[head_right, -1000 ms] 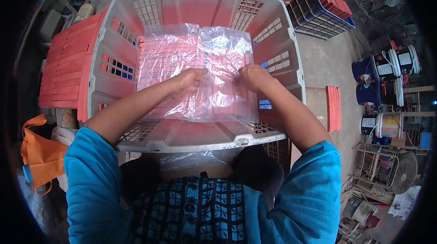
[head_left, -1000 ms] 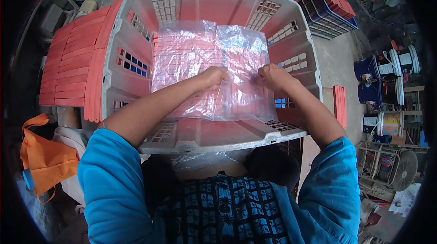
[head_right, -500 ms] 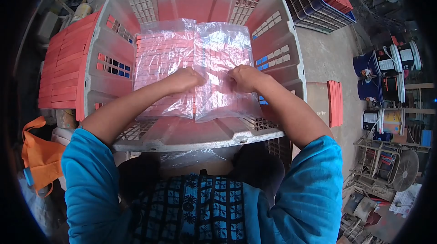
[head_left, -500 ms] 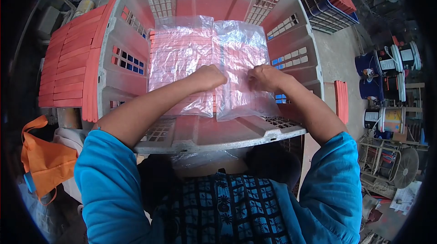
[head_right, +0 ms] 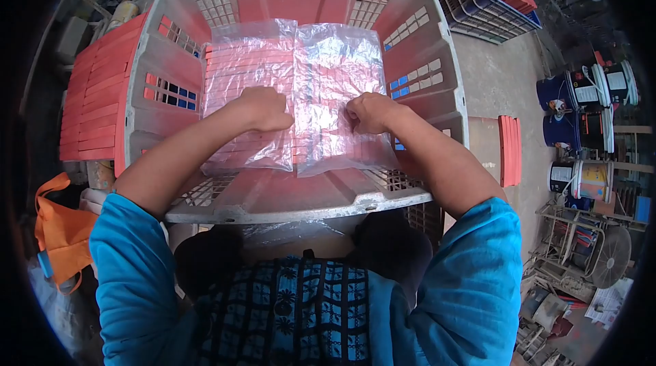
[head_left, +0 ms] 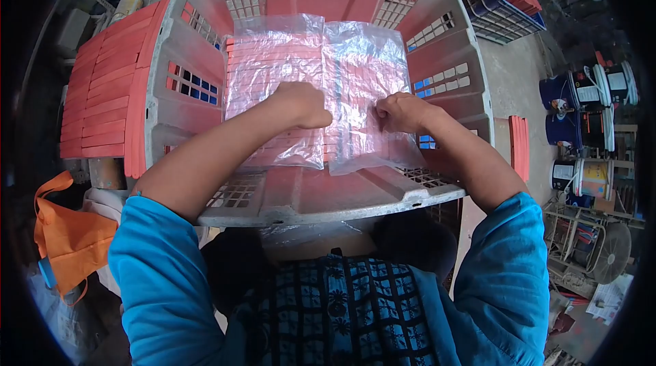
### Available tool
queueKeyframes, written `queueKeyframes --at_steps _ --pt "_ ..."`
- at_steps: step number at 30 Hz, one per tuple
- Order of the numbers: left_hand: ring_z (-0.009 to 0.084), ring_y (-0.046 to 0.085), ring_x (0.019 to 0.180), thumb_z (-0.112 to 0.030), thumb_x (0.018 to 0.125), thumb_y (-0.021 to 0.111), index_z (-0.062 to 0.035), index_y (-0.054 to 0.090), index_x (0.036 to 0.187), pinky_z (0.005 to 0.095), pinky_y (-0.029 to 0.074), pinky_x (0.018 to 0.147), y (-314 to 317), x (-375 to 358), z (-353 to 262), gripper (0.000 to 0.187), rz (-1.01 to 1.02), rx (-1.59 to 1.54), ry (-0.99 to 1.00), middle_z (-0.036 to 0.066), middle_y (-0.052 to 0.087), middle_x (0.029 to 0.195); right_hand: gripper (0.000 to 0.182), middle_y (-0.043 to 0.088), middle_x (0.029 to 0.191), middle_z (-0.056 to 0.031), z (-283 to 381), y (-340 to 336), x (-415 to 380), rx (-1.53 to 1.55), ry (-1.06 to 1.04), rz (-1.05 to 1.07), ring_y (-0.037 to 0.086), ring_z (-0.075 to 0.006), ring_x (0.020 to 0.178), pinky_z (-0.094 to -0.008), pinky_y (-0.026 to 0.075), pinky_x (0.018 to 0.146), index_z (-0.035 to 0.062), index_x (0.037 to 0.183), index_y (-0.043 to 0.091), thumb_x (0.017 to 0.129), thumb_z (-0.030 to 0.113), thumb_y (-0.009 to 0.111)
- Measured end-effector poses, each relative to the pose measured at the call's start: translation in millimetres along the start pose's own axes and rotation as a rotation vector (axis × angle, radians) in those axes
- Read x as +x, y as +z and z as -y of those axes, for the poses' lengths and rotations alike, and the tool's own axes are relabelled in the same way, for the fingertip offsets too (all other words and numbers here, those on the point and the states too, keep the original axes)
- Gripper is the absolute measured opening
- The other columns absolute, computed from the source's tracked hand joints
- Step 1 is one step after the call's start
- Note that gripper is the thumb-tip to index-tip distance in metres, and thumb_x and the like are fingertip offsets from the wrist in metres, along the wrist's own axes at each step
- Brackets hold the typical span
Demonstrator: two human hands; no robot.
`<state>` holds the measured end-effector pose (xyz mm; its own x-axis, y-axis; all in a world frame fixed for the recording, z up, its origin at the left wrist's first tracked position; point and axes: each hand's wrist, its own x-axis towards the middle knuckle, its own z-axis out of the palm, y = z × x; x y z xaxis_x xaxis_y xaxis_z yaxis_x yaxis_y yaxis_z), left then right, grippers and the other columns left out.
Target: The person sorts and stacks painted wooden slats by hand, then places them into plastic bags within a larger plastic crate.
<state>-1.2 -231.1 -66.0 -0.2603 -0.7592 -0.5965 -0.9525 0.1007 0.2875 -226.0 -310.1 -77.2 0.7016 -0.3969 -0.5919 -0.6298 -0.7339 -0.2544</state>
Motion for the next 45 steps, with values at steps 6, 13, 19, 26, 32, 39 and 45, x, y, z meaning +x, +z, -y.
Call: queueKeyframes --at_steps 6,13,19,26,32,39,45 --pt "0.0318 0.065 0.079 -0.025 0.072 0.050 0.0054 0.063 0.096 0.0423 0.051 0.072 16.3 13.2 13.8 0.040 0.632 -0.252 -0.222 0.020 0.065 0.089 0.030 0.064 0.090 -0.0149 -3.0 5.8 5.4 0.091 -0.039 -0.021 0.059 -0.0321 0.091 -0.0379 0.047 0.078 0.0040 0.087 0.060 0.065 0.022 0.070" --pt "0.0379 0.020 0.134 -0.050 0.083 0.046 -0.0143 0.029 0.139 0.0589 0.023 0.102 37.8 20.7 68.6 0.069 -0.651 -0.097 -0.208 0.021 0.017 0.145 0.069 0.041 0.129 -0.0217 9.9 4.2 6.4 -0.085 0.048 -0.220 0.046 -0.0373 0.115 -0.0397 0.041 0.096 0.0119 0.124 0.044 0.064 0.022 0.076" --pt "0.0464 0.004 0.136 -0.066 0.080 0.041 -0.0257 0.011 0.146 0.0637 0.011 0.104 58.2 14.5 86.9 0.082 -0.444 -0.040 -0.436 0.017 0.000 0.151 0.109 0.011 0.148 -0.0221 7.9 16.6 6.1 -0.096 0.058 -0.103 0.024 -0.0474 0.130 -0.0436 0.029 0.108 0.0241 0.145 0.012 0.060 0.021 0.081" --pt "0.0479 0.000 0.135 -0.072 0.077 0.041 -0.0266 0.006 0.146 0.0599 0.009 0.106 55.0 7.7 87.4 0.090 -0.342 0.005 -0.428 0.020 -0.003 0.150 0.110 0.011 0.147 -0.0238 4.6 23.8 10.9 -0.084 0.077 -0.103 0.022 -0.0504 0.130 -0.0448 0.026 0.109 0.0247 0.145 0.013 0.059 0.022 0.081" --pt "0.0458 0.003 0.136 -0.075 0.074 0.041 -0.0283 0.003 0.146 0.0549 0.014 0.108 43.6 -2.9 84.5 0.094 -0.163 0.118 -0.453 0.019 -0.003 0.151 0.100 0.017 0.145 -0.0251 3.1 21.5 11.0 -0.081 0.018 -0.114 0.026 -0.0455 0.130 -0.0449 0.026 0.109 0.0203 0.143 0.020 0.061 0.022 0.078" --pt "0.0439 0.006 0.137 -0.055 0.079 0.049 -0.0146 0.018 0.145 0.0495 0.013 0.110 38.1 14.7 121.7 0.083 -0.302 0.144 -0.135 0.020 0.003 0.150 0.055 0.045 0.131 -0.0162 24.3 -59.8 -54.9 -0.042 -0.174 -0.978 0.048 -0.0332 0.116 -0.0420 0.042 0.093 0.0118 0.127 0.047 0.075 0.015 0.068" --pt "0.0365 0.018 0.136 -0.025 0.085 0.052 -0.0084 0.034 0.139 0.0417 0.017 0.111 -31.5 -43.6 65.0 0.059 -0.426 0.013 -0.052 0.020 0.015 0.149 0.039 0.058 0.113 -0.0151 3.7 -14.2 -218.6 0.155 0.054 -1.713 0.056 -0.0285 0.106 -0.0347 0.044 0.090 0.0049 0.118 0.055 0.079 0.009 0.063"
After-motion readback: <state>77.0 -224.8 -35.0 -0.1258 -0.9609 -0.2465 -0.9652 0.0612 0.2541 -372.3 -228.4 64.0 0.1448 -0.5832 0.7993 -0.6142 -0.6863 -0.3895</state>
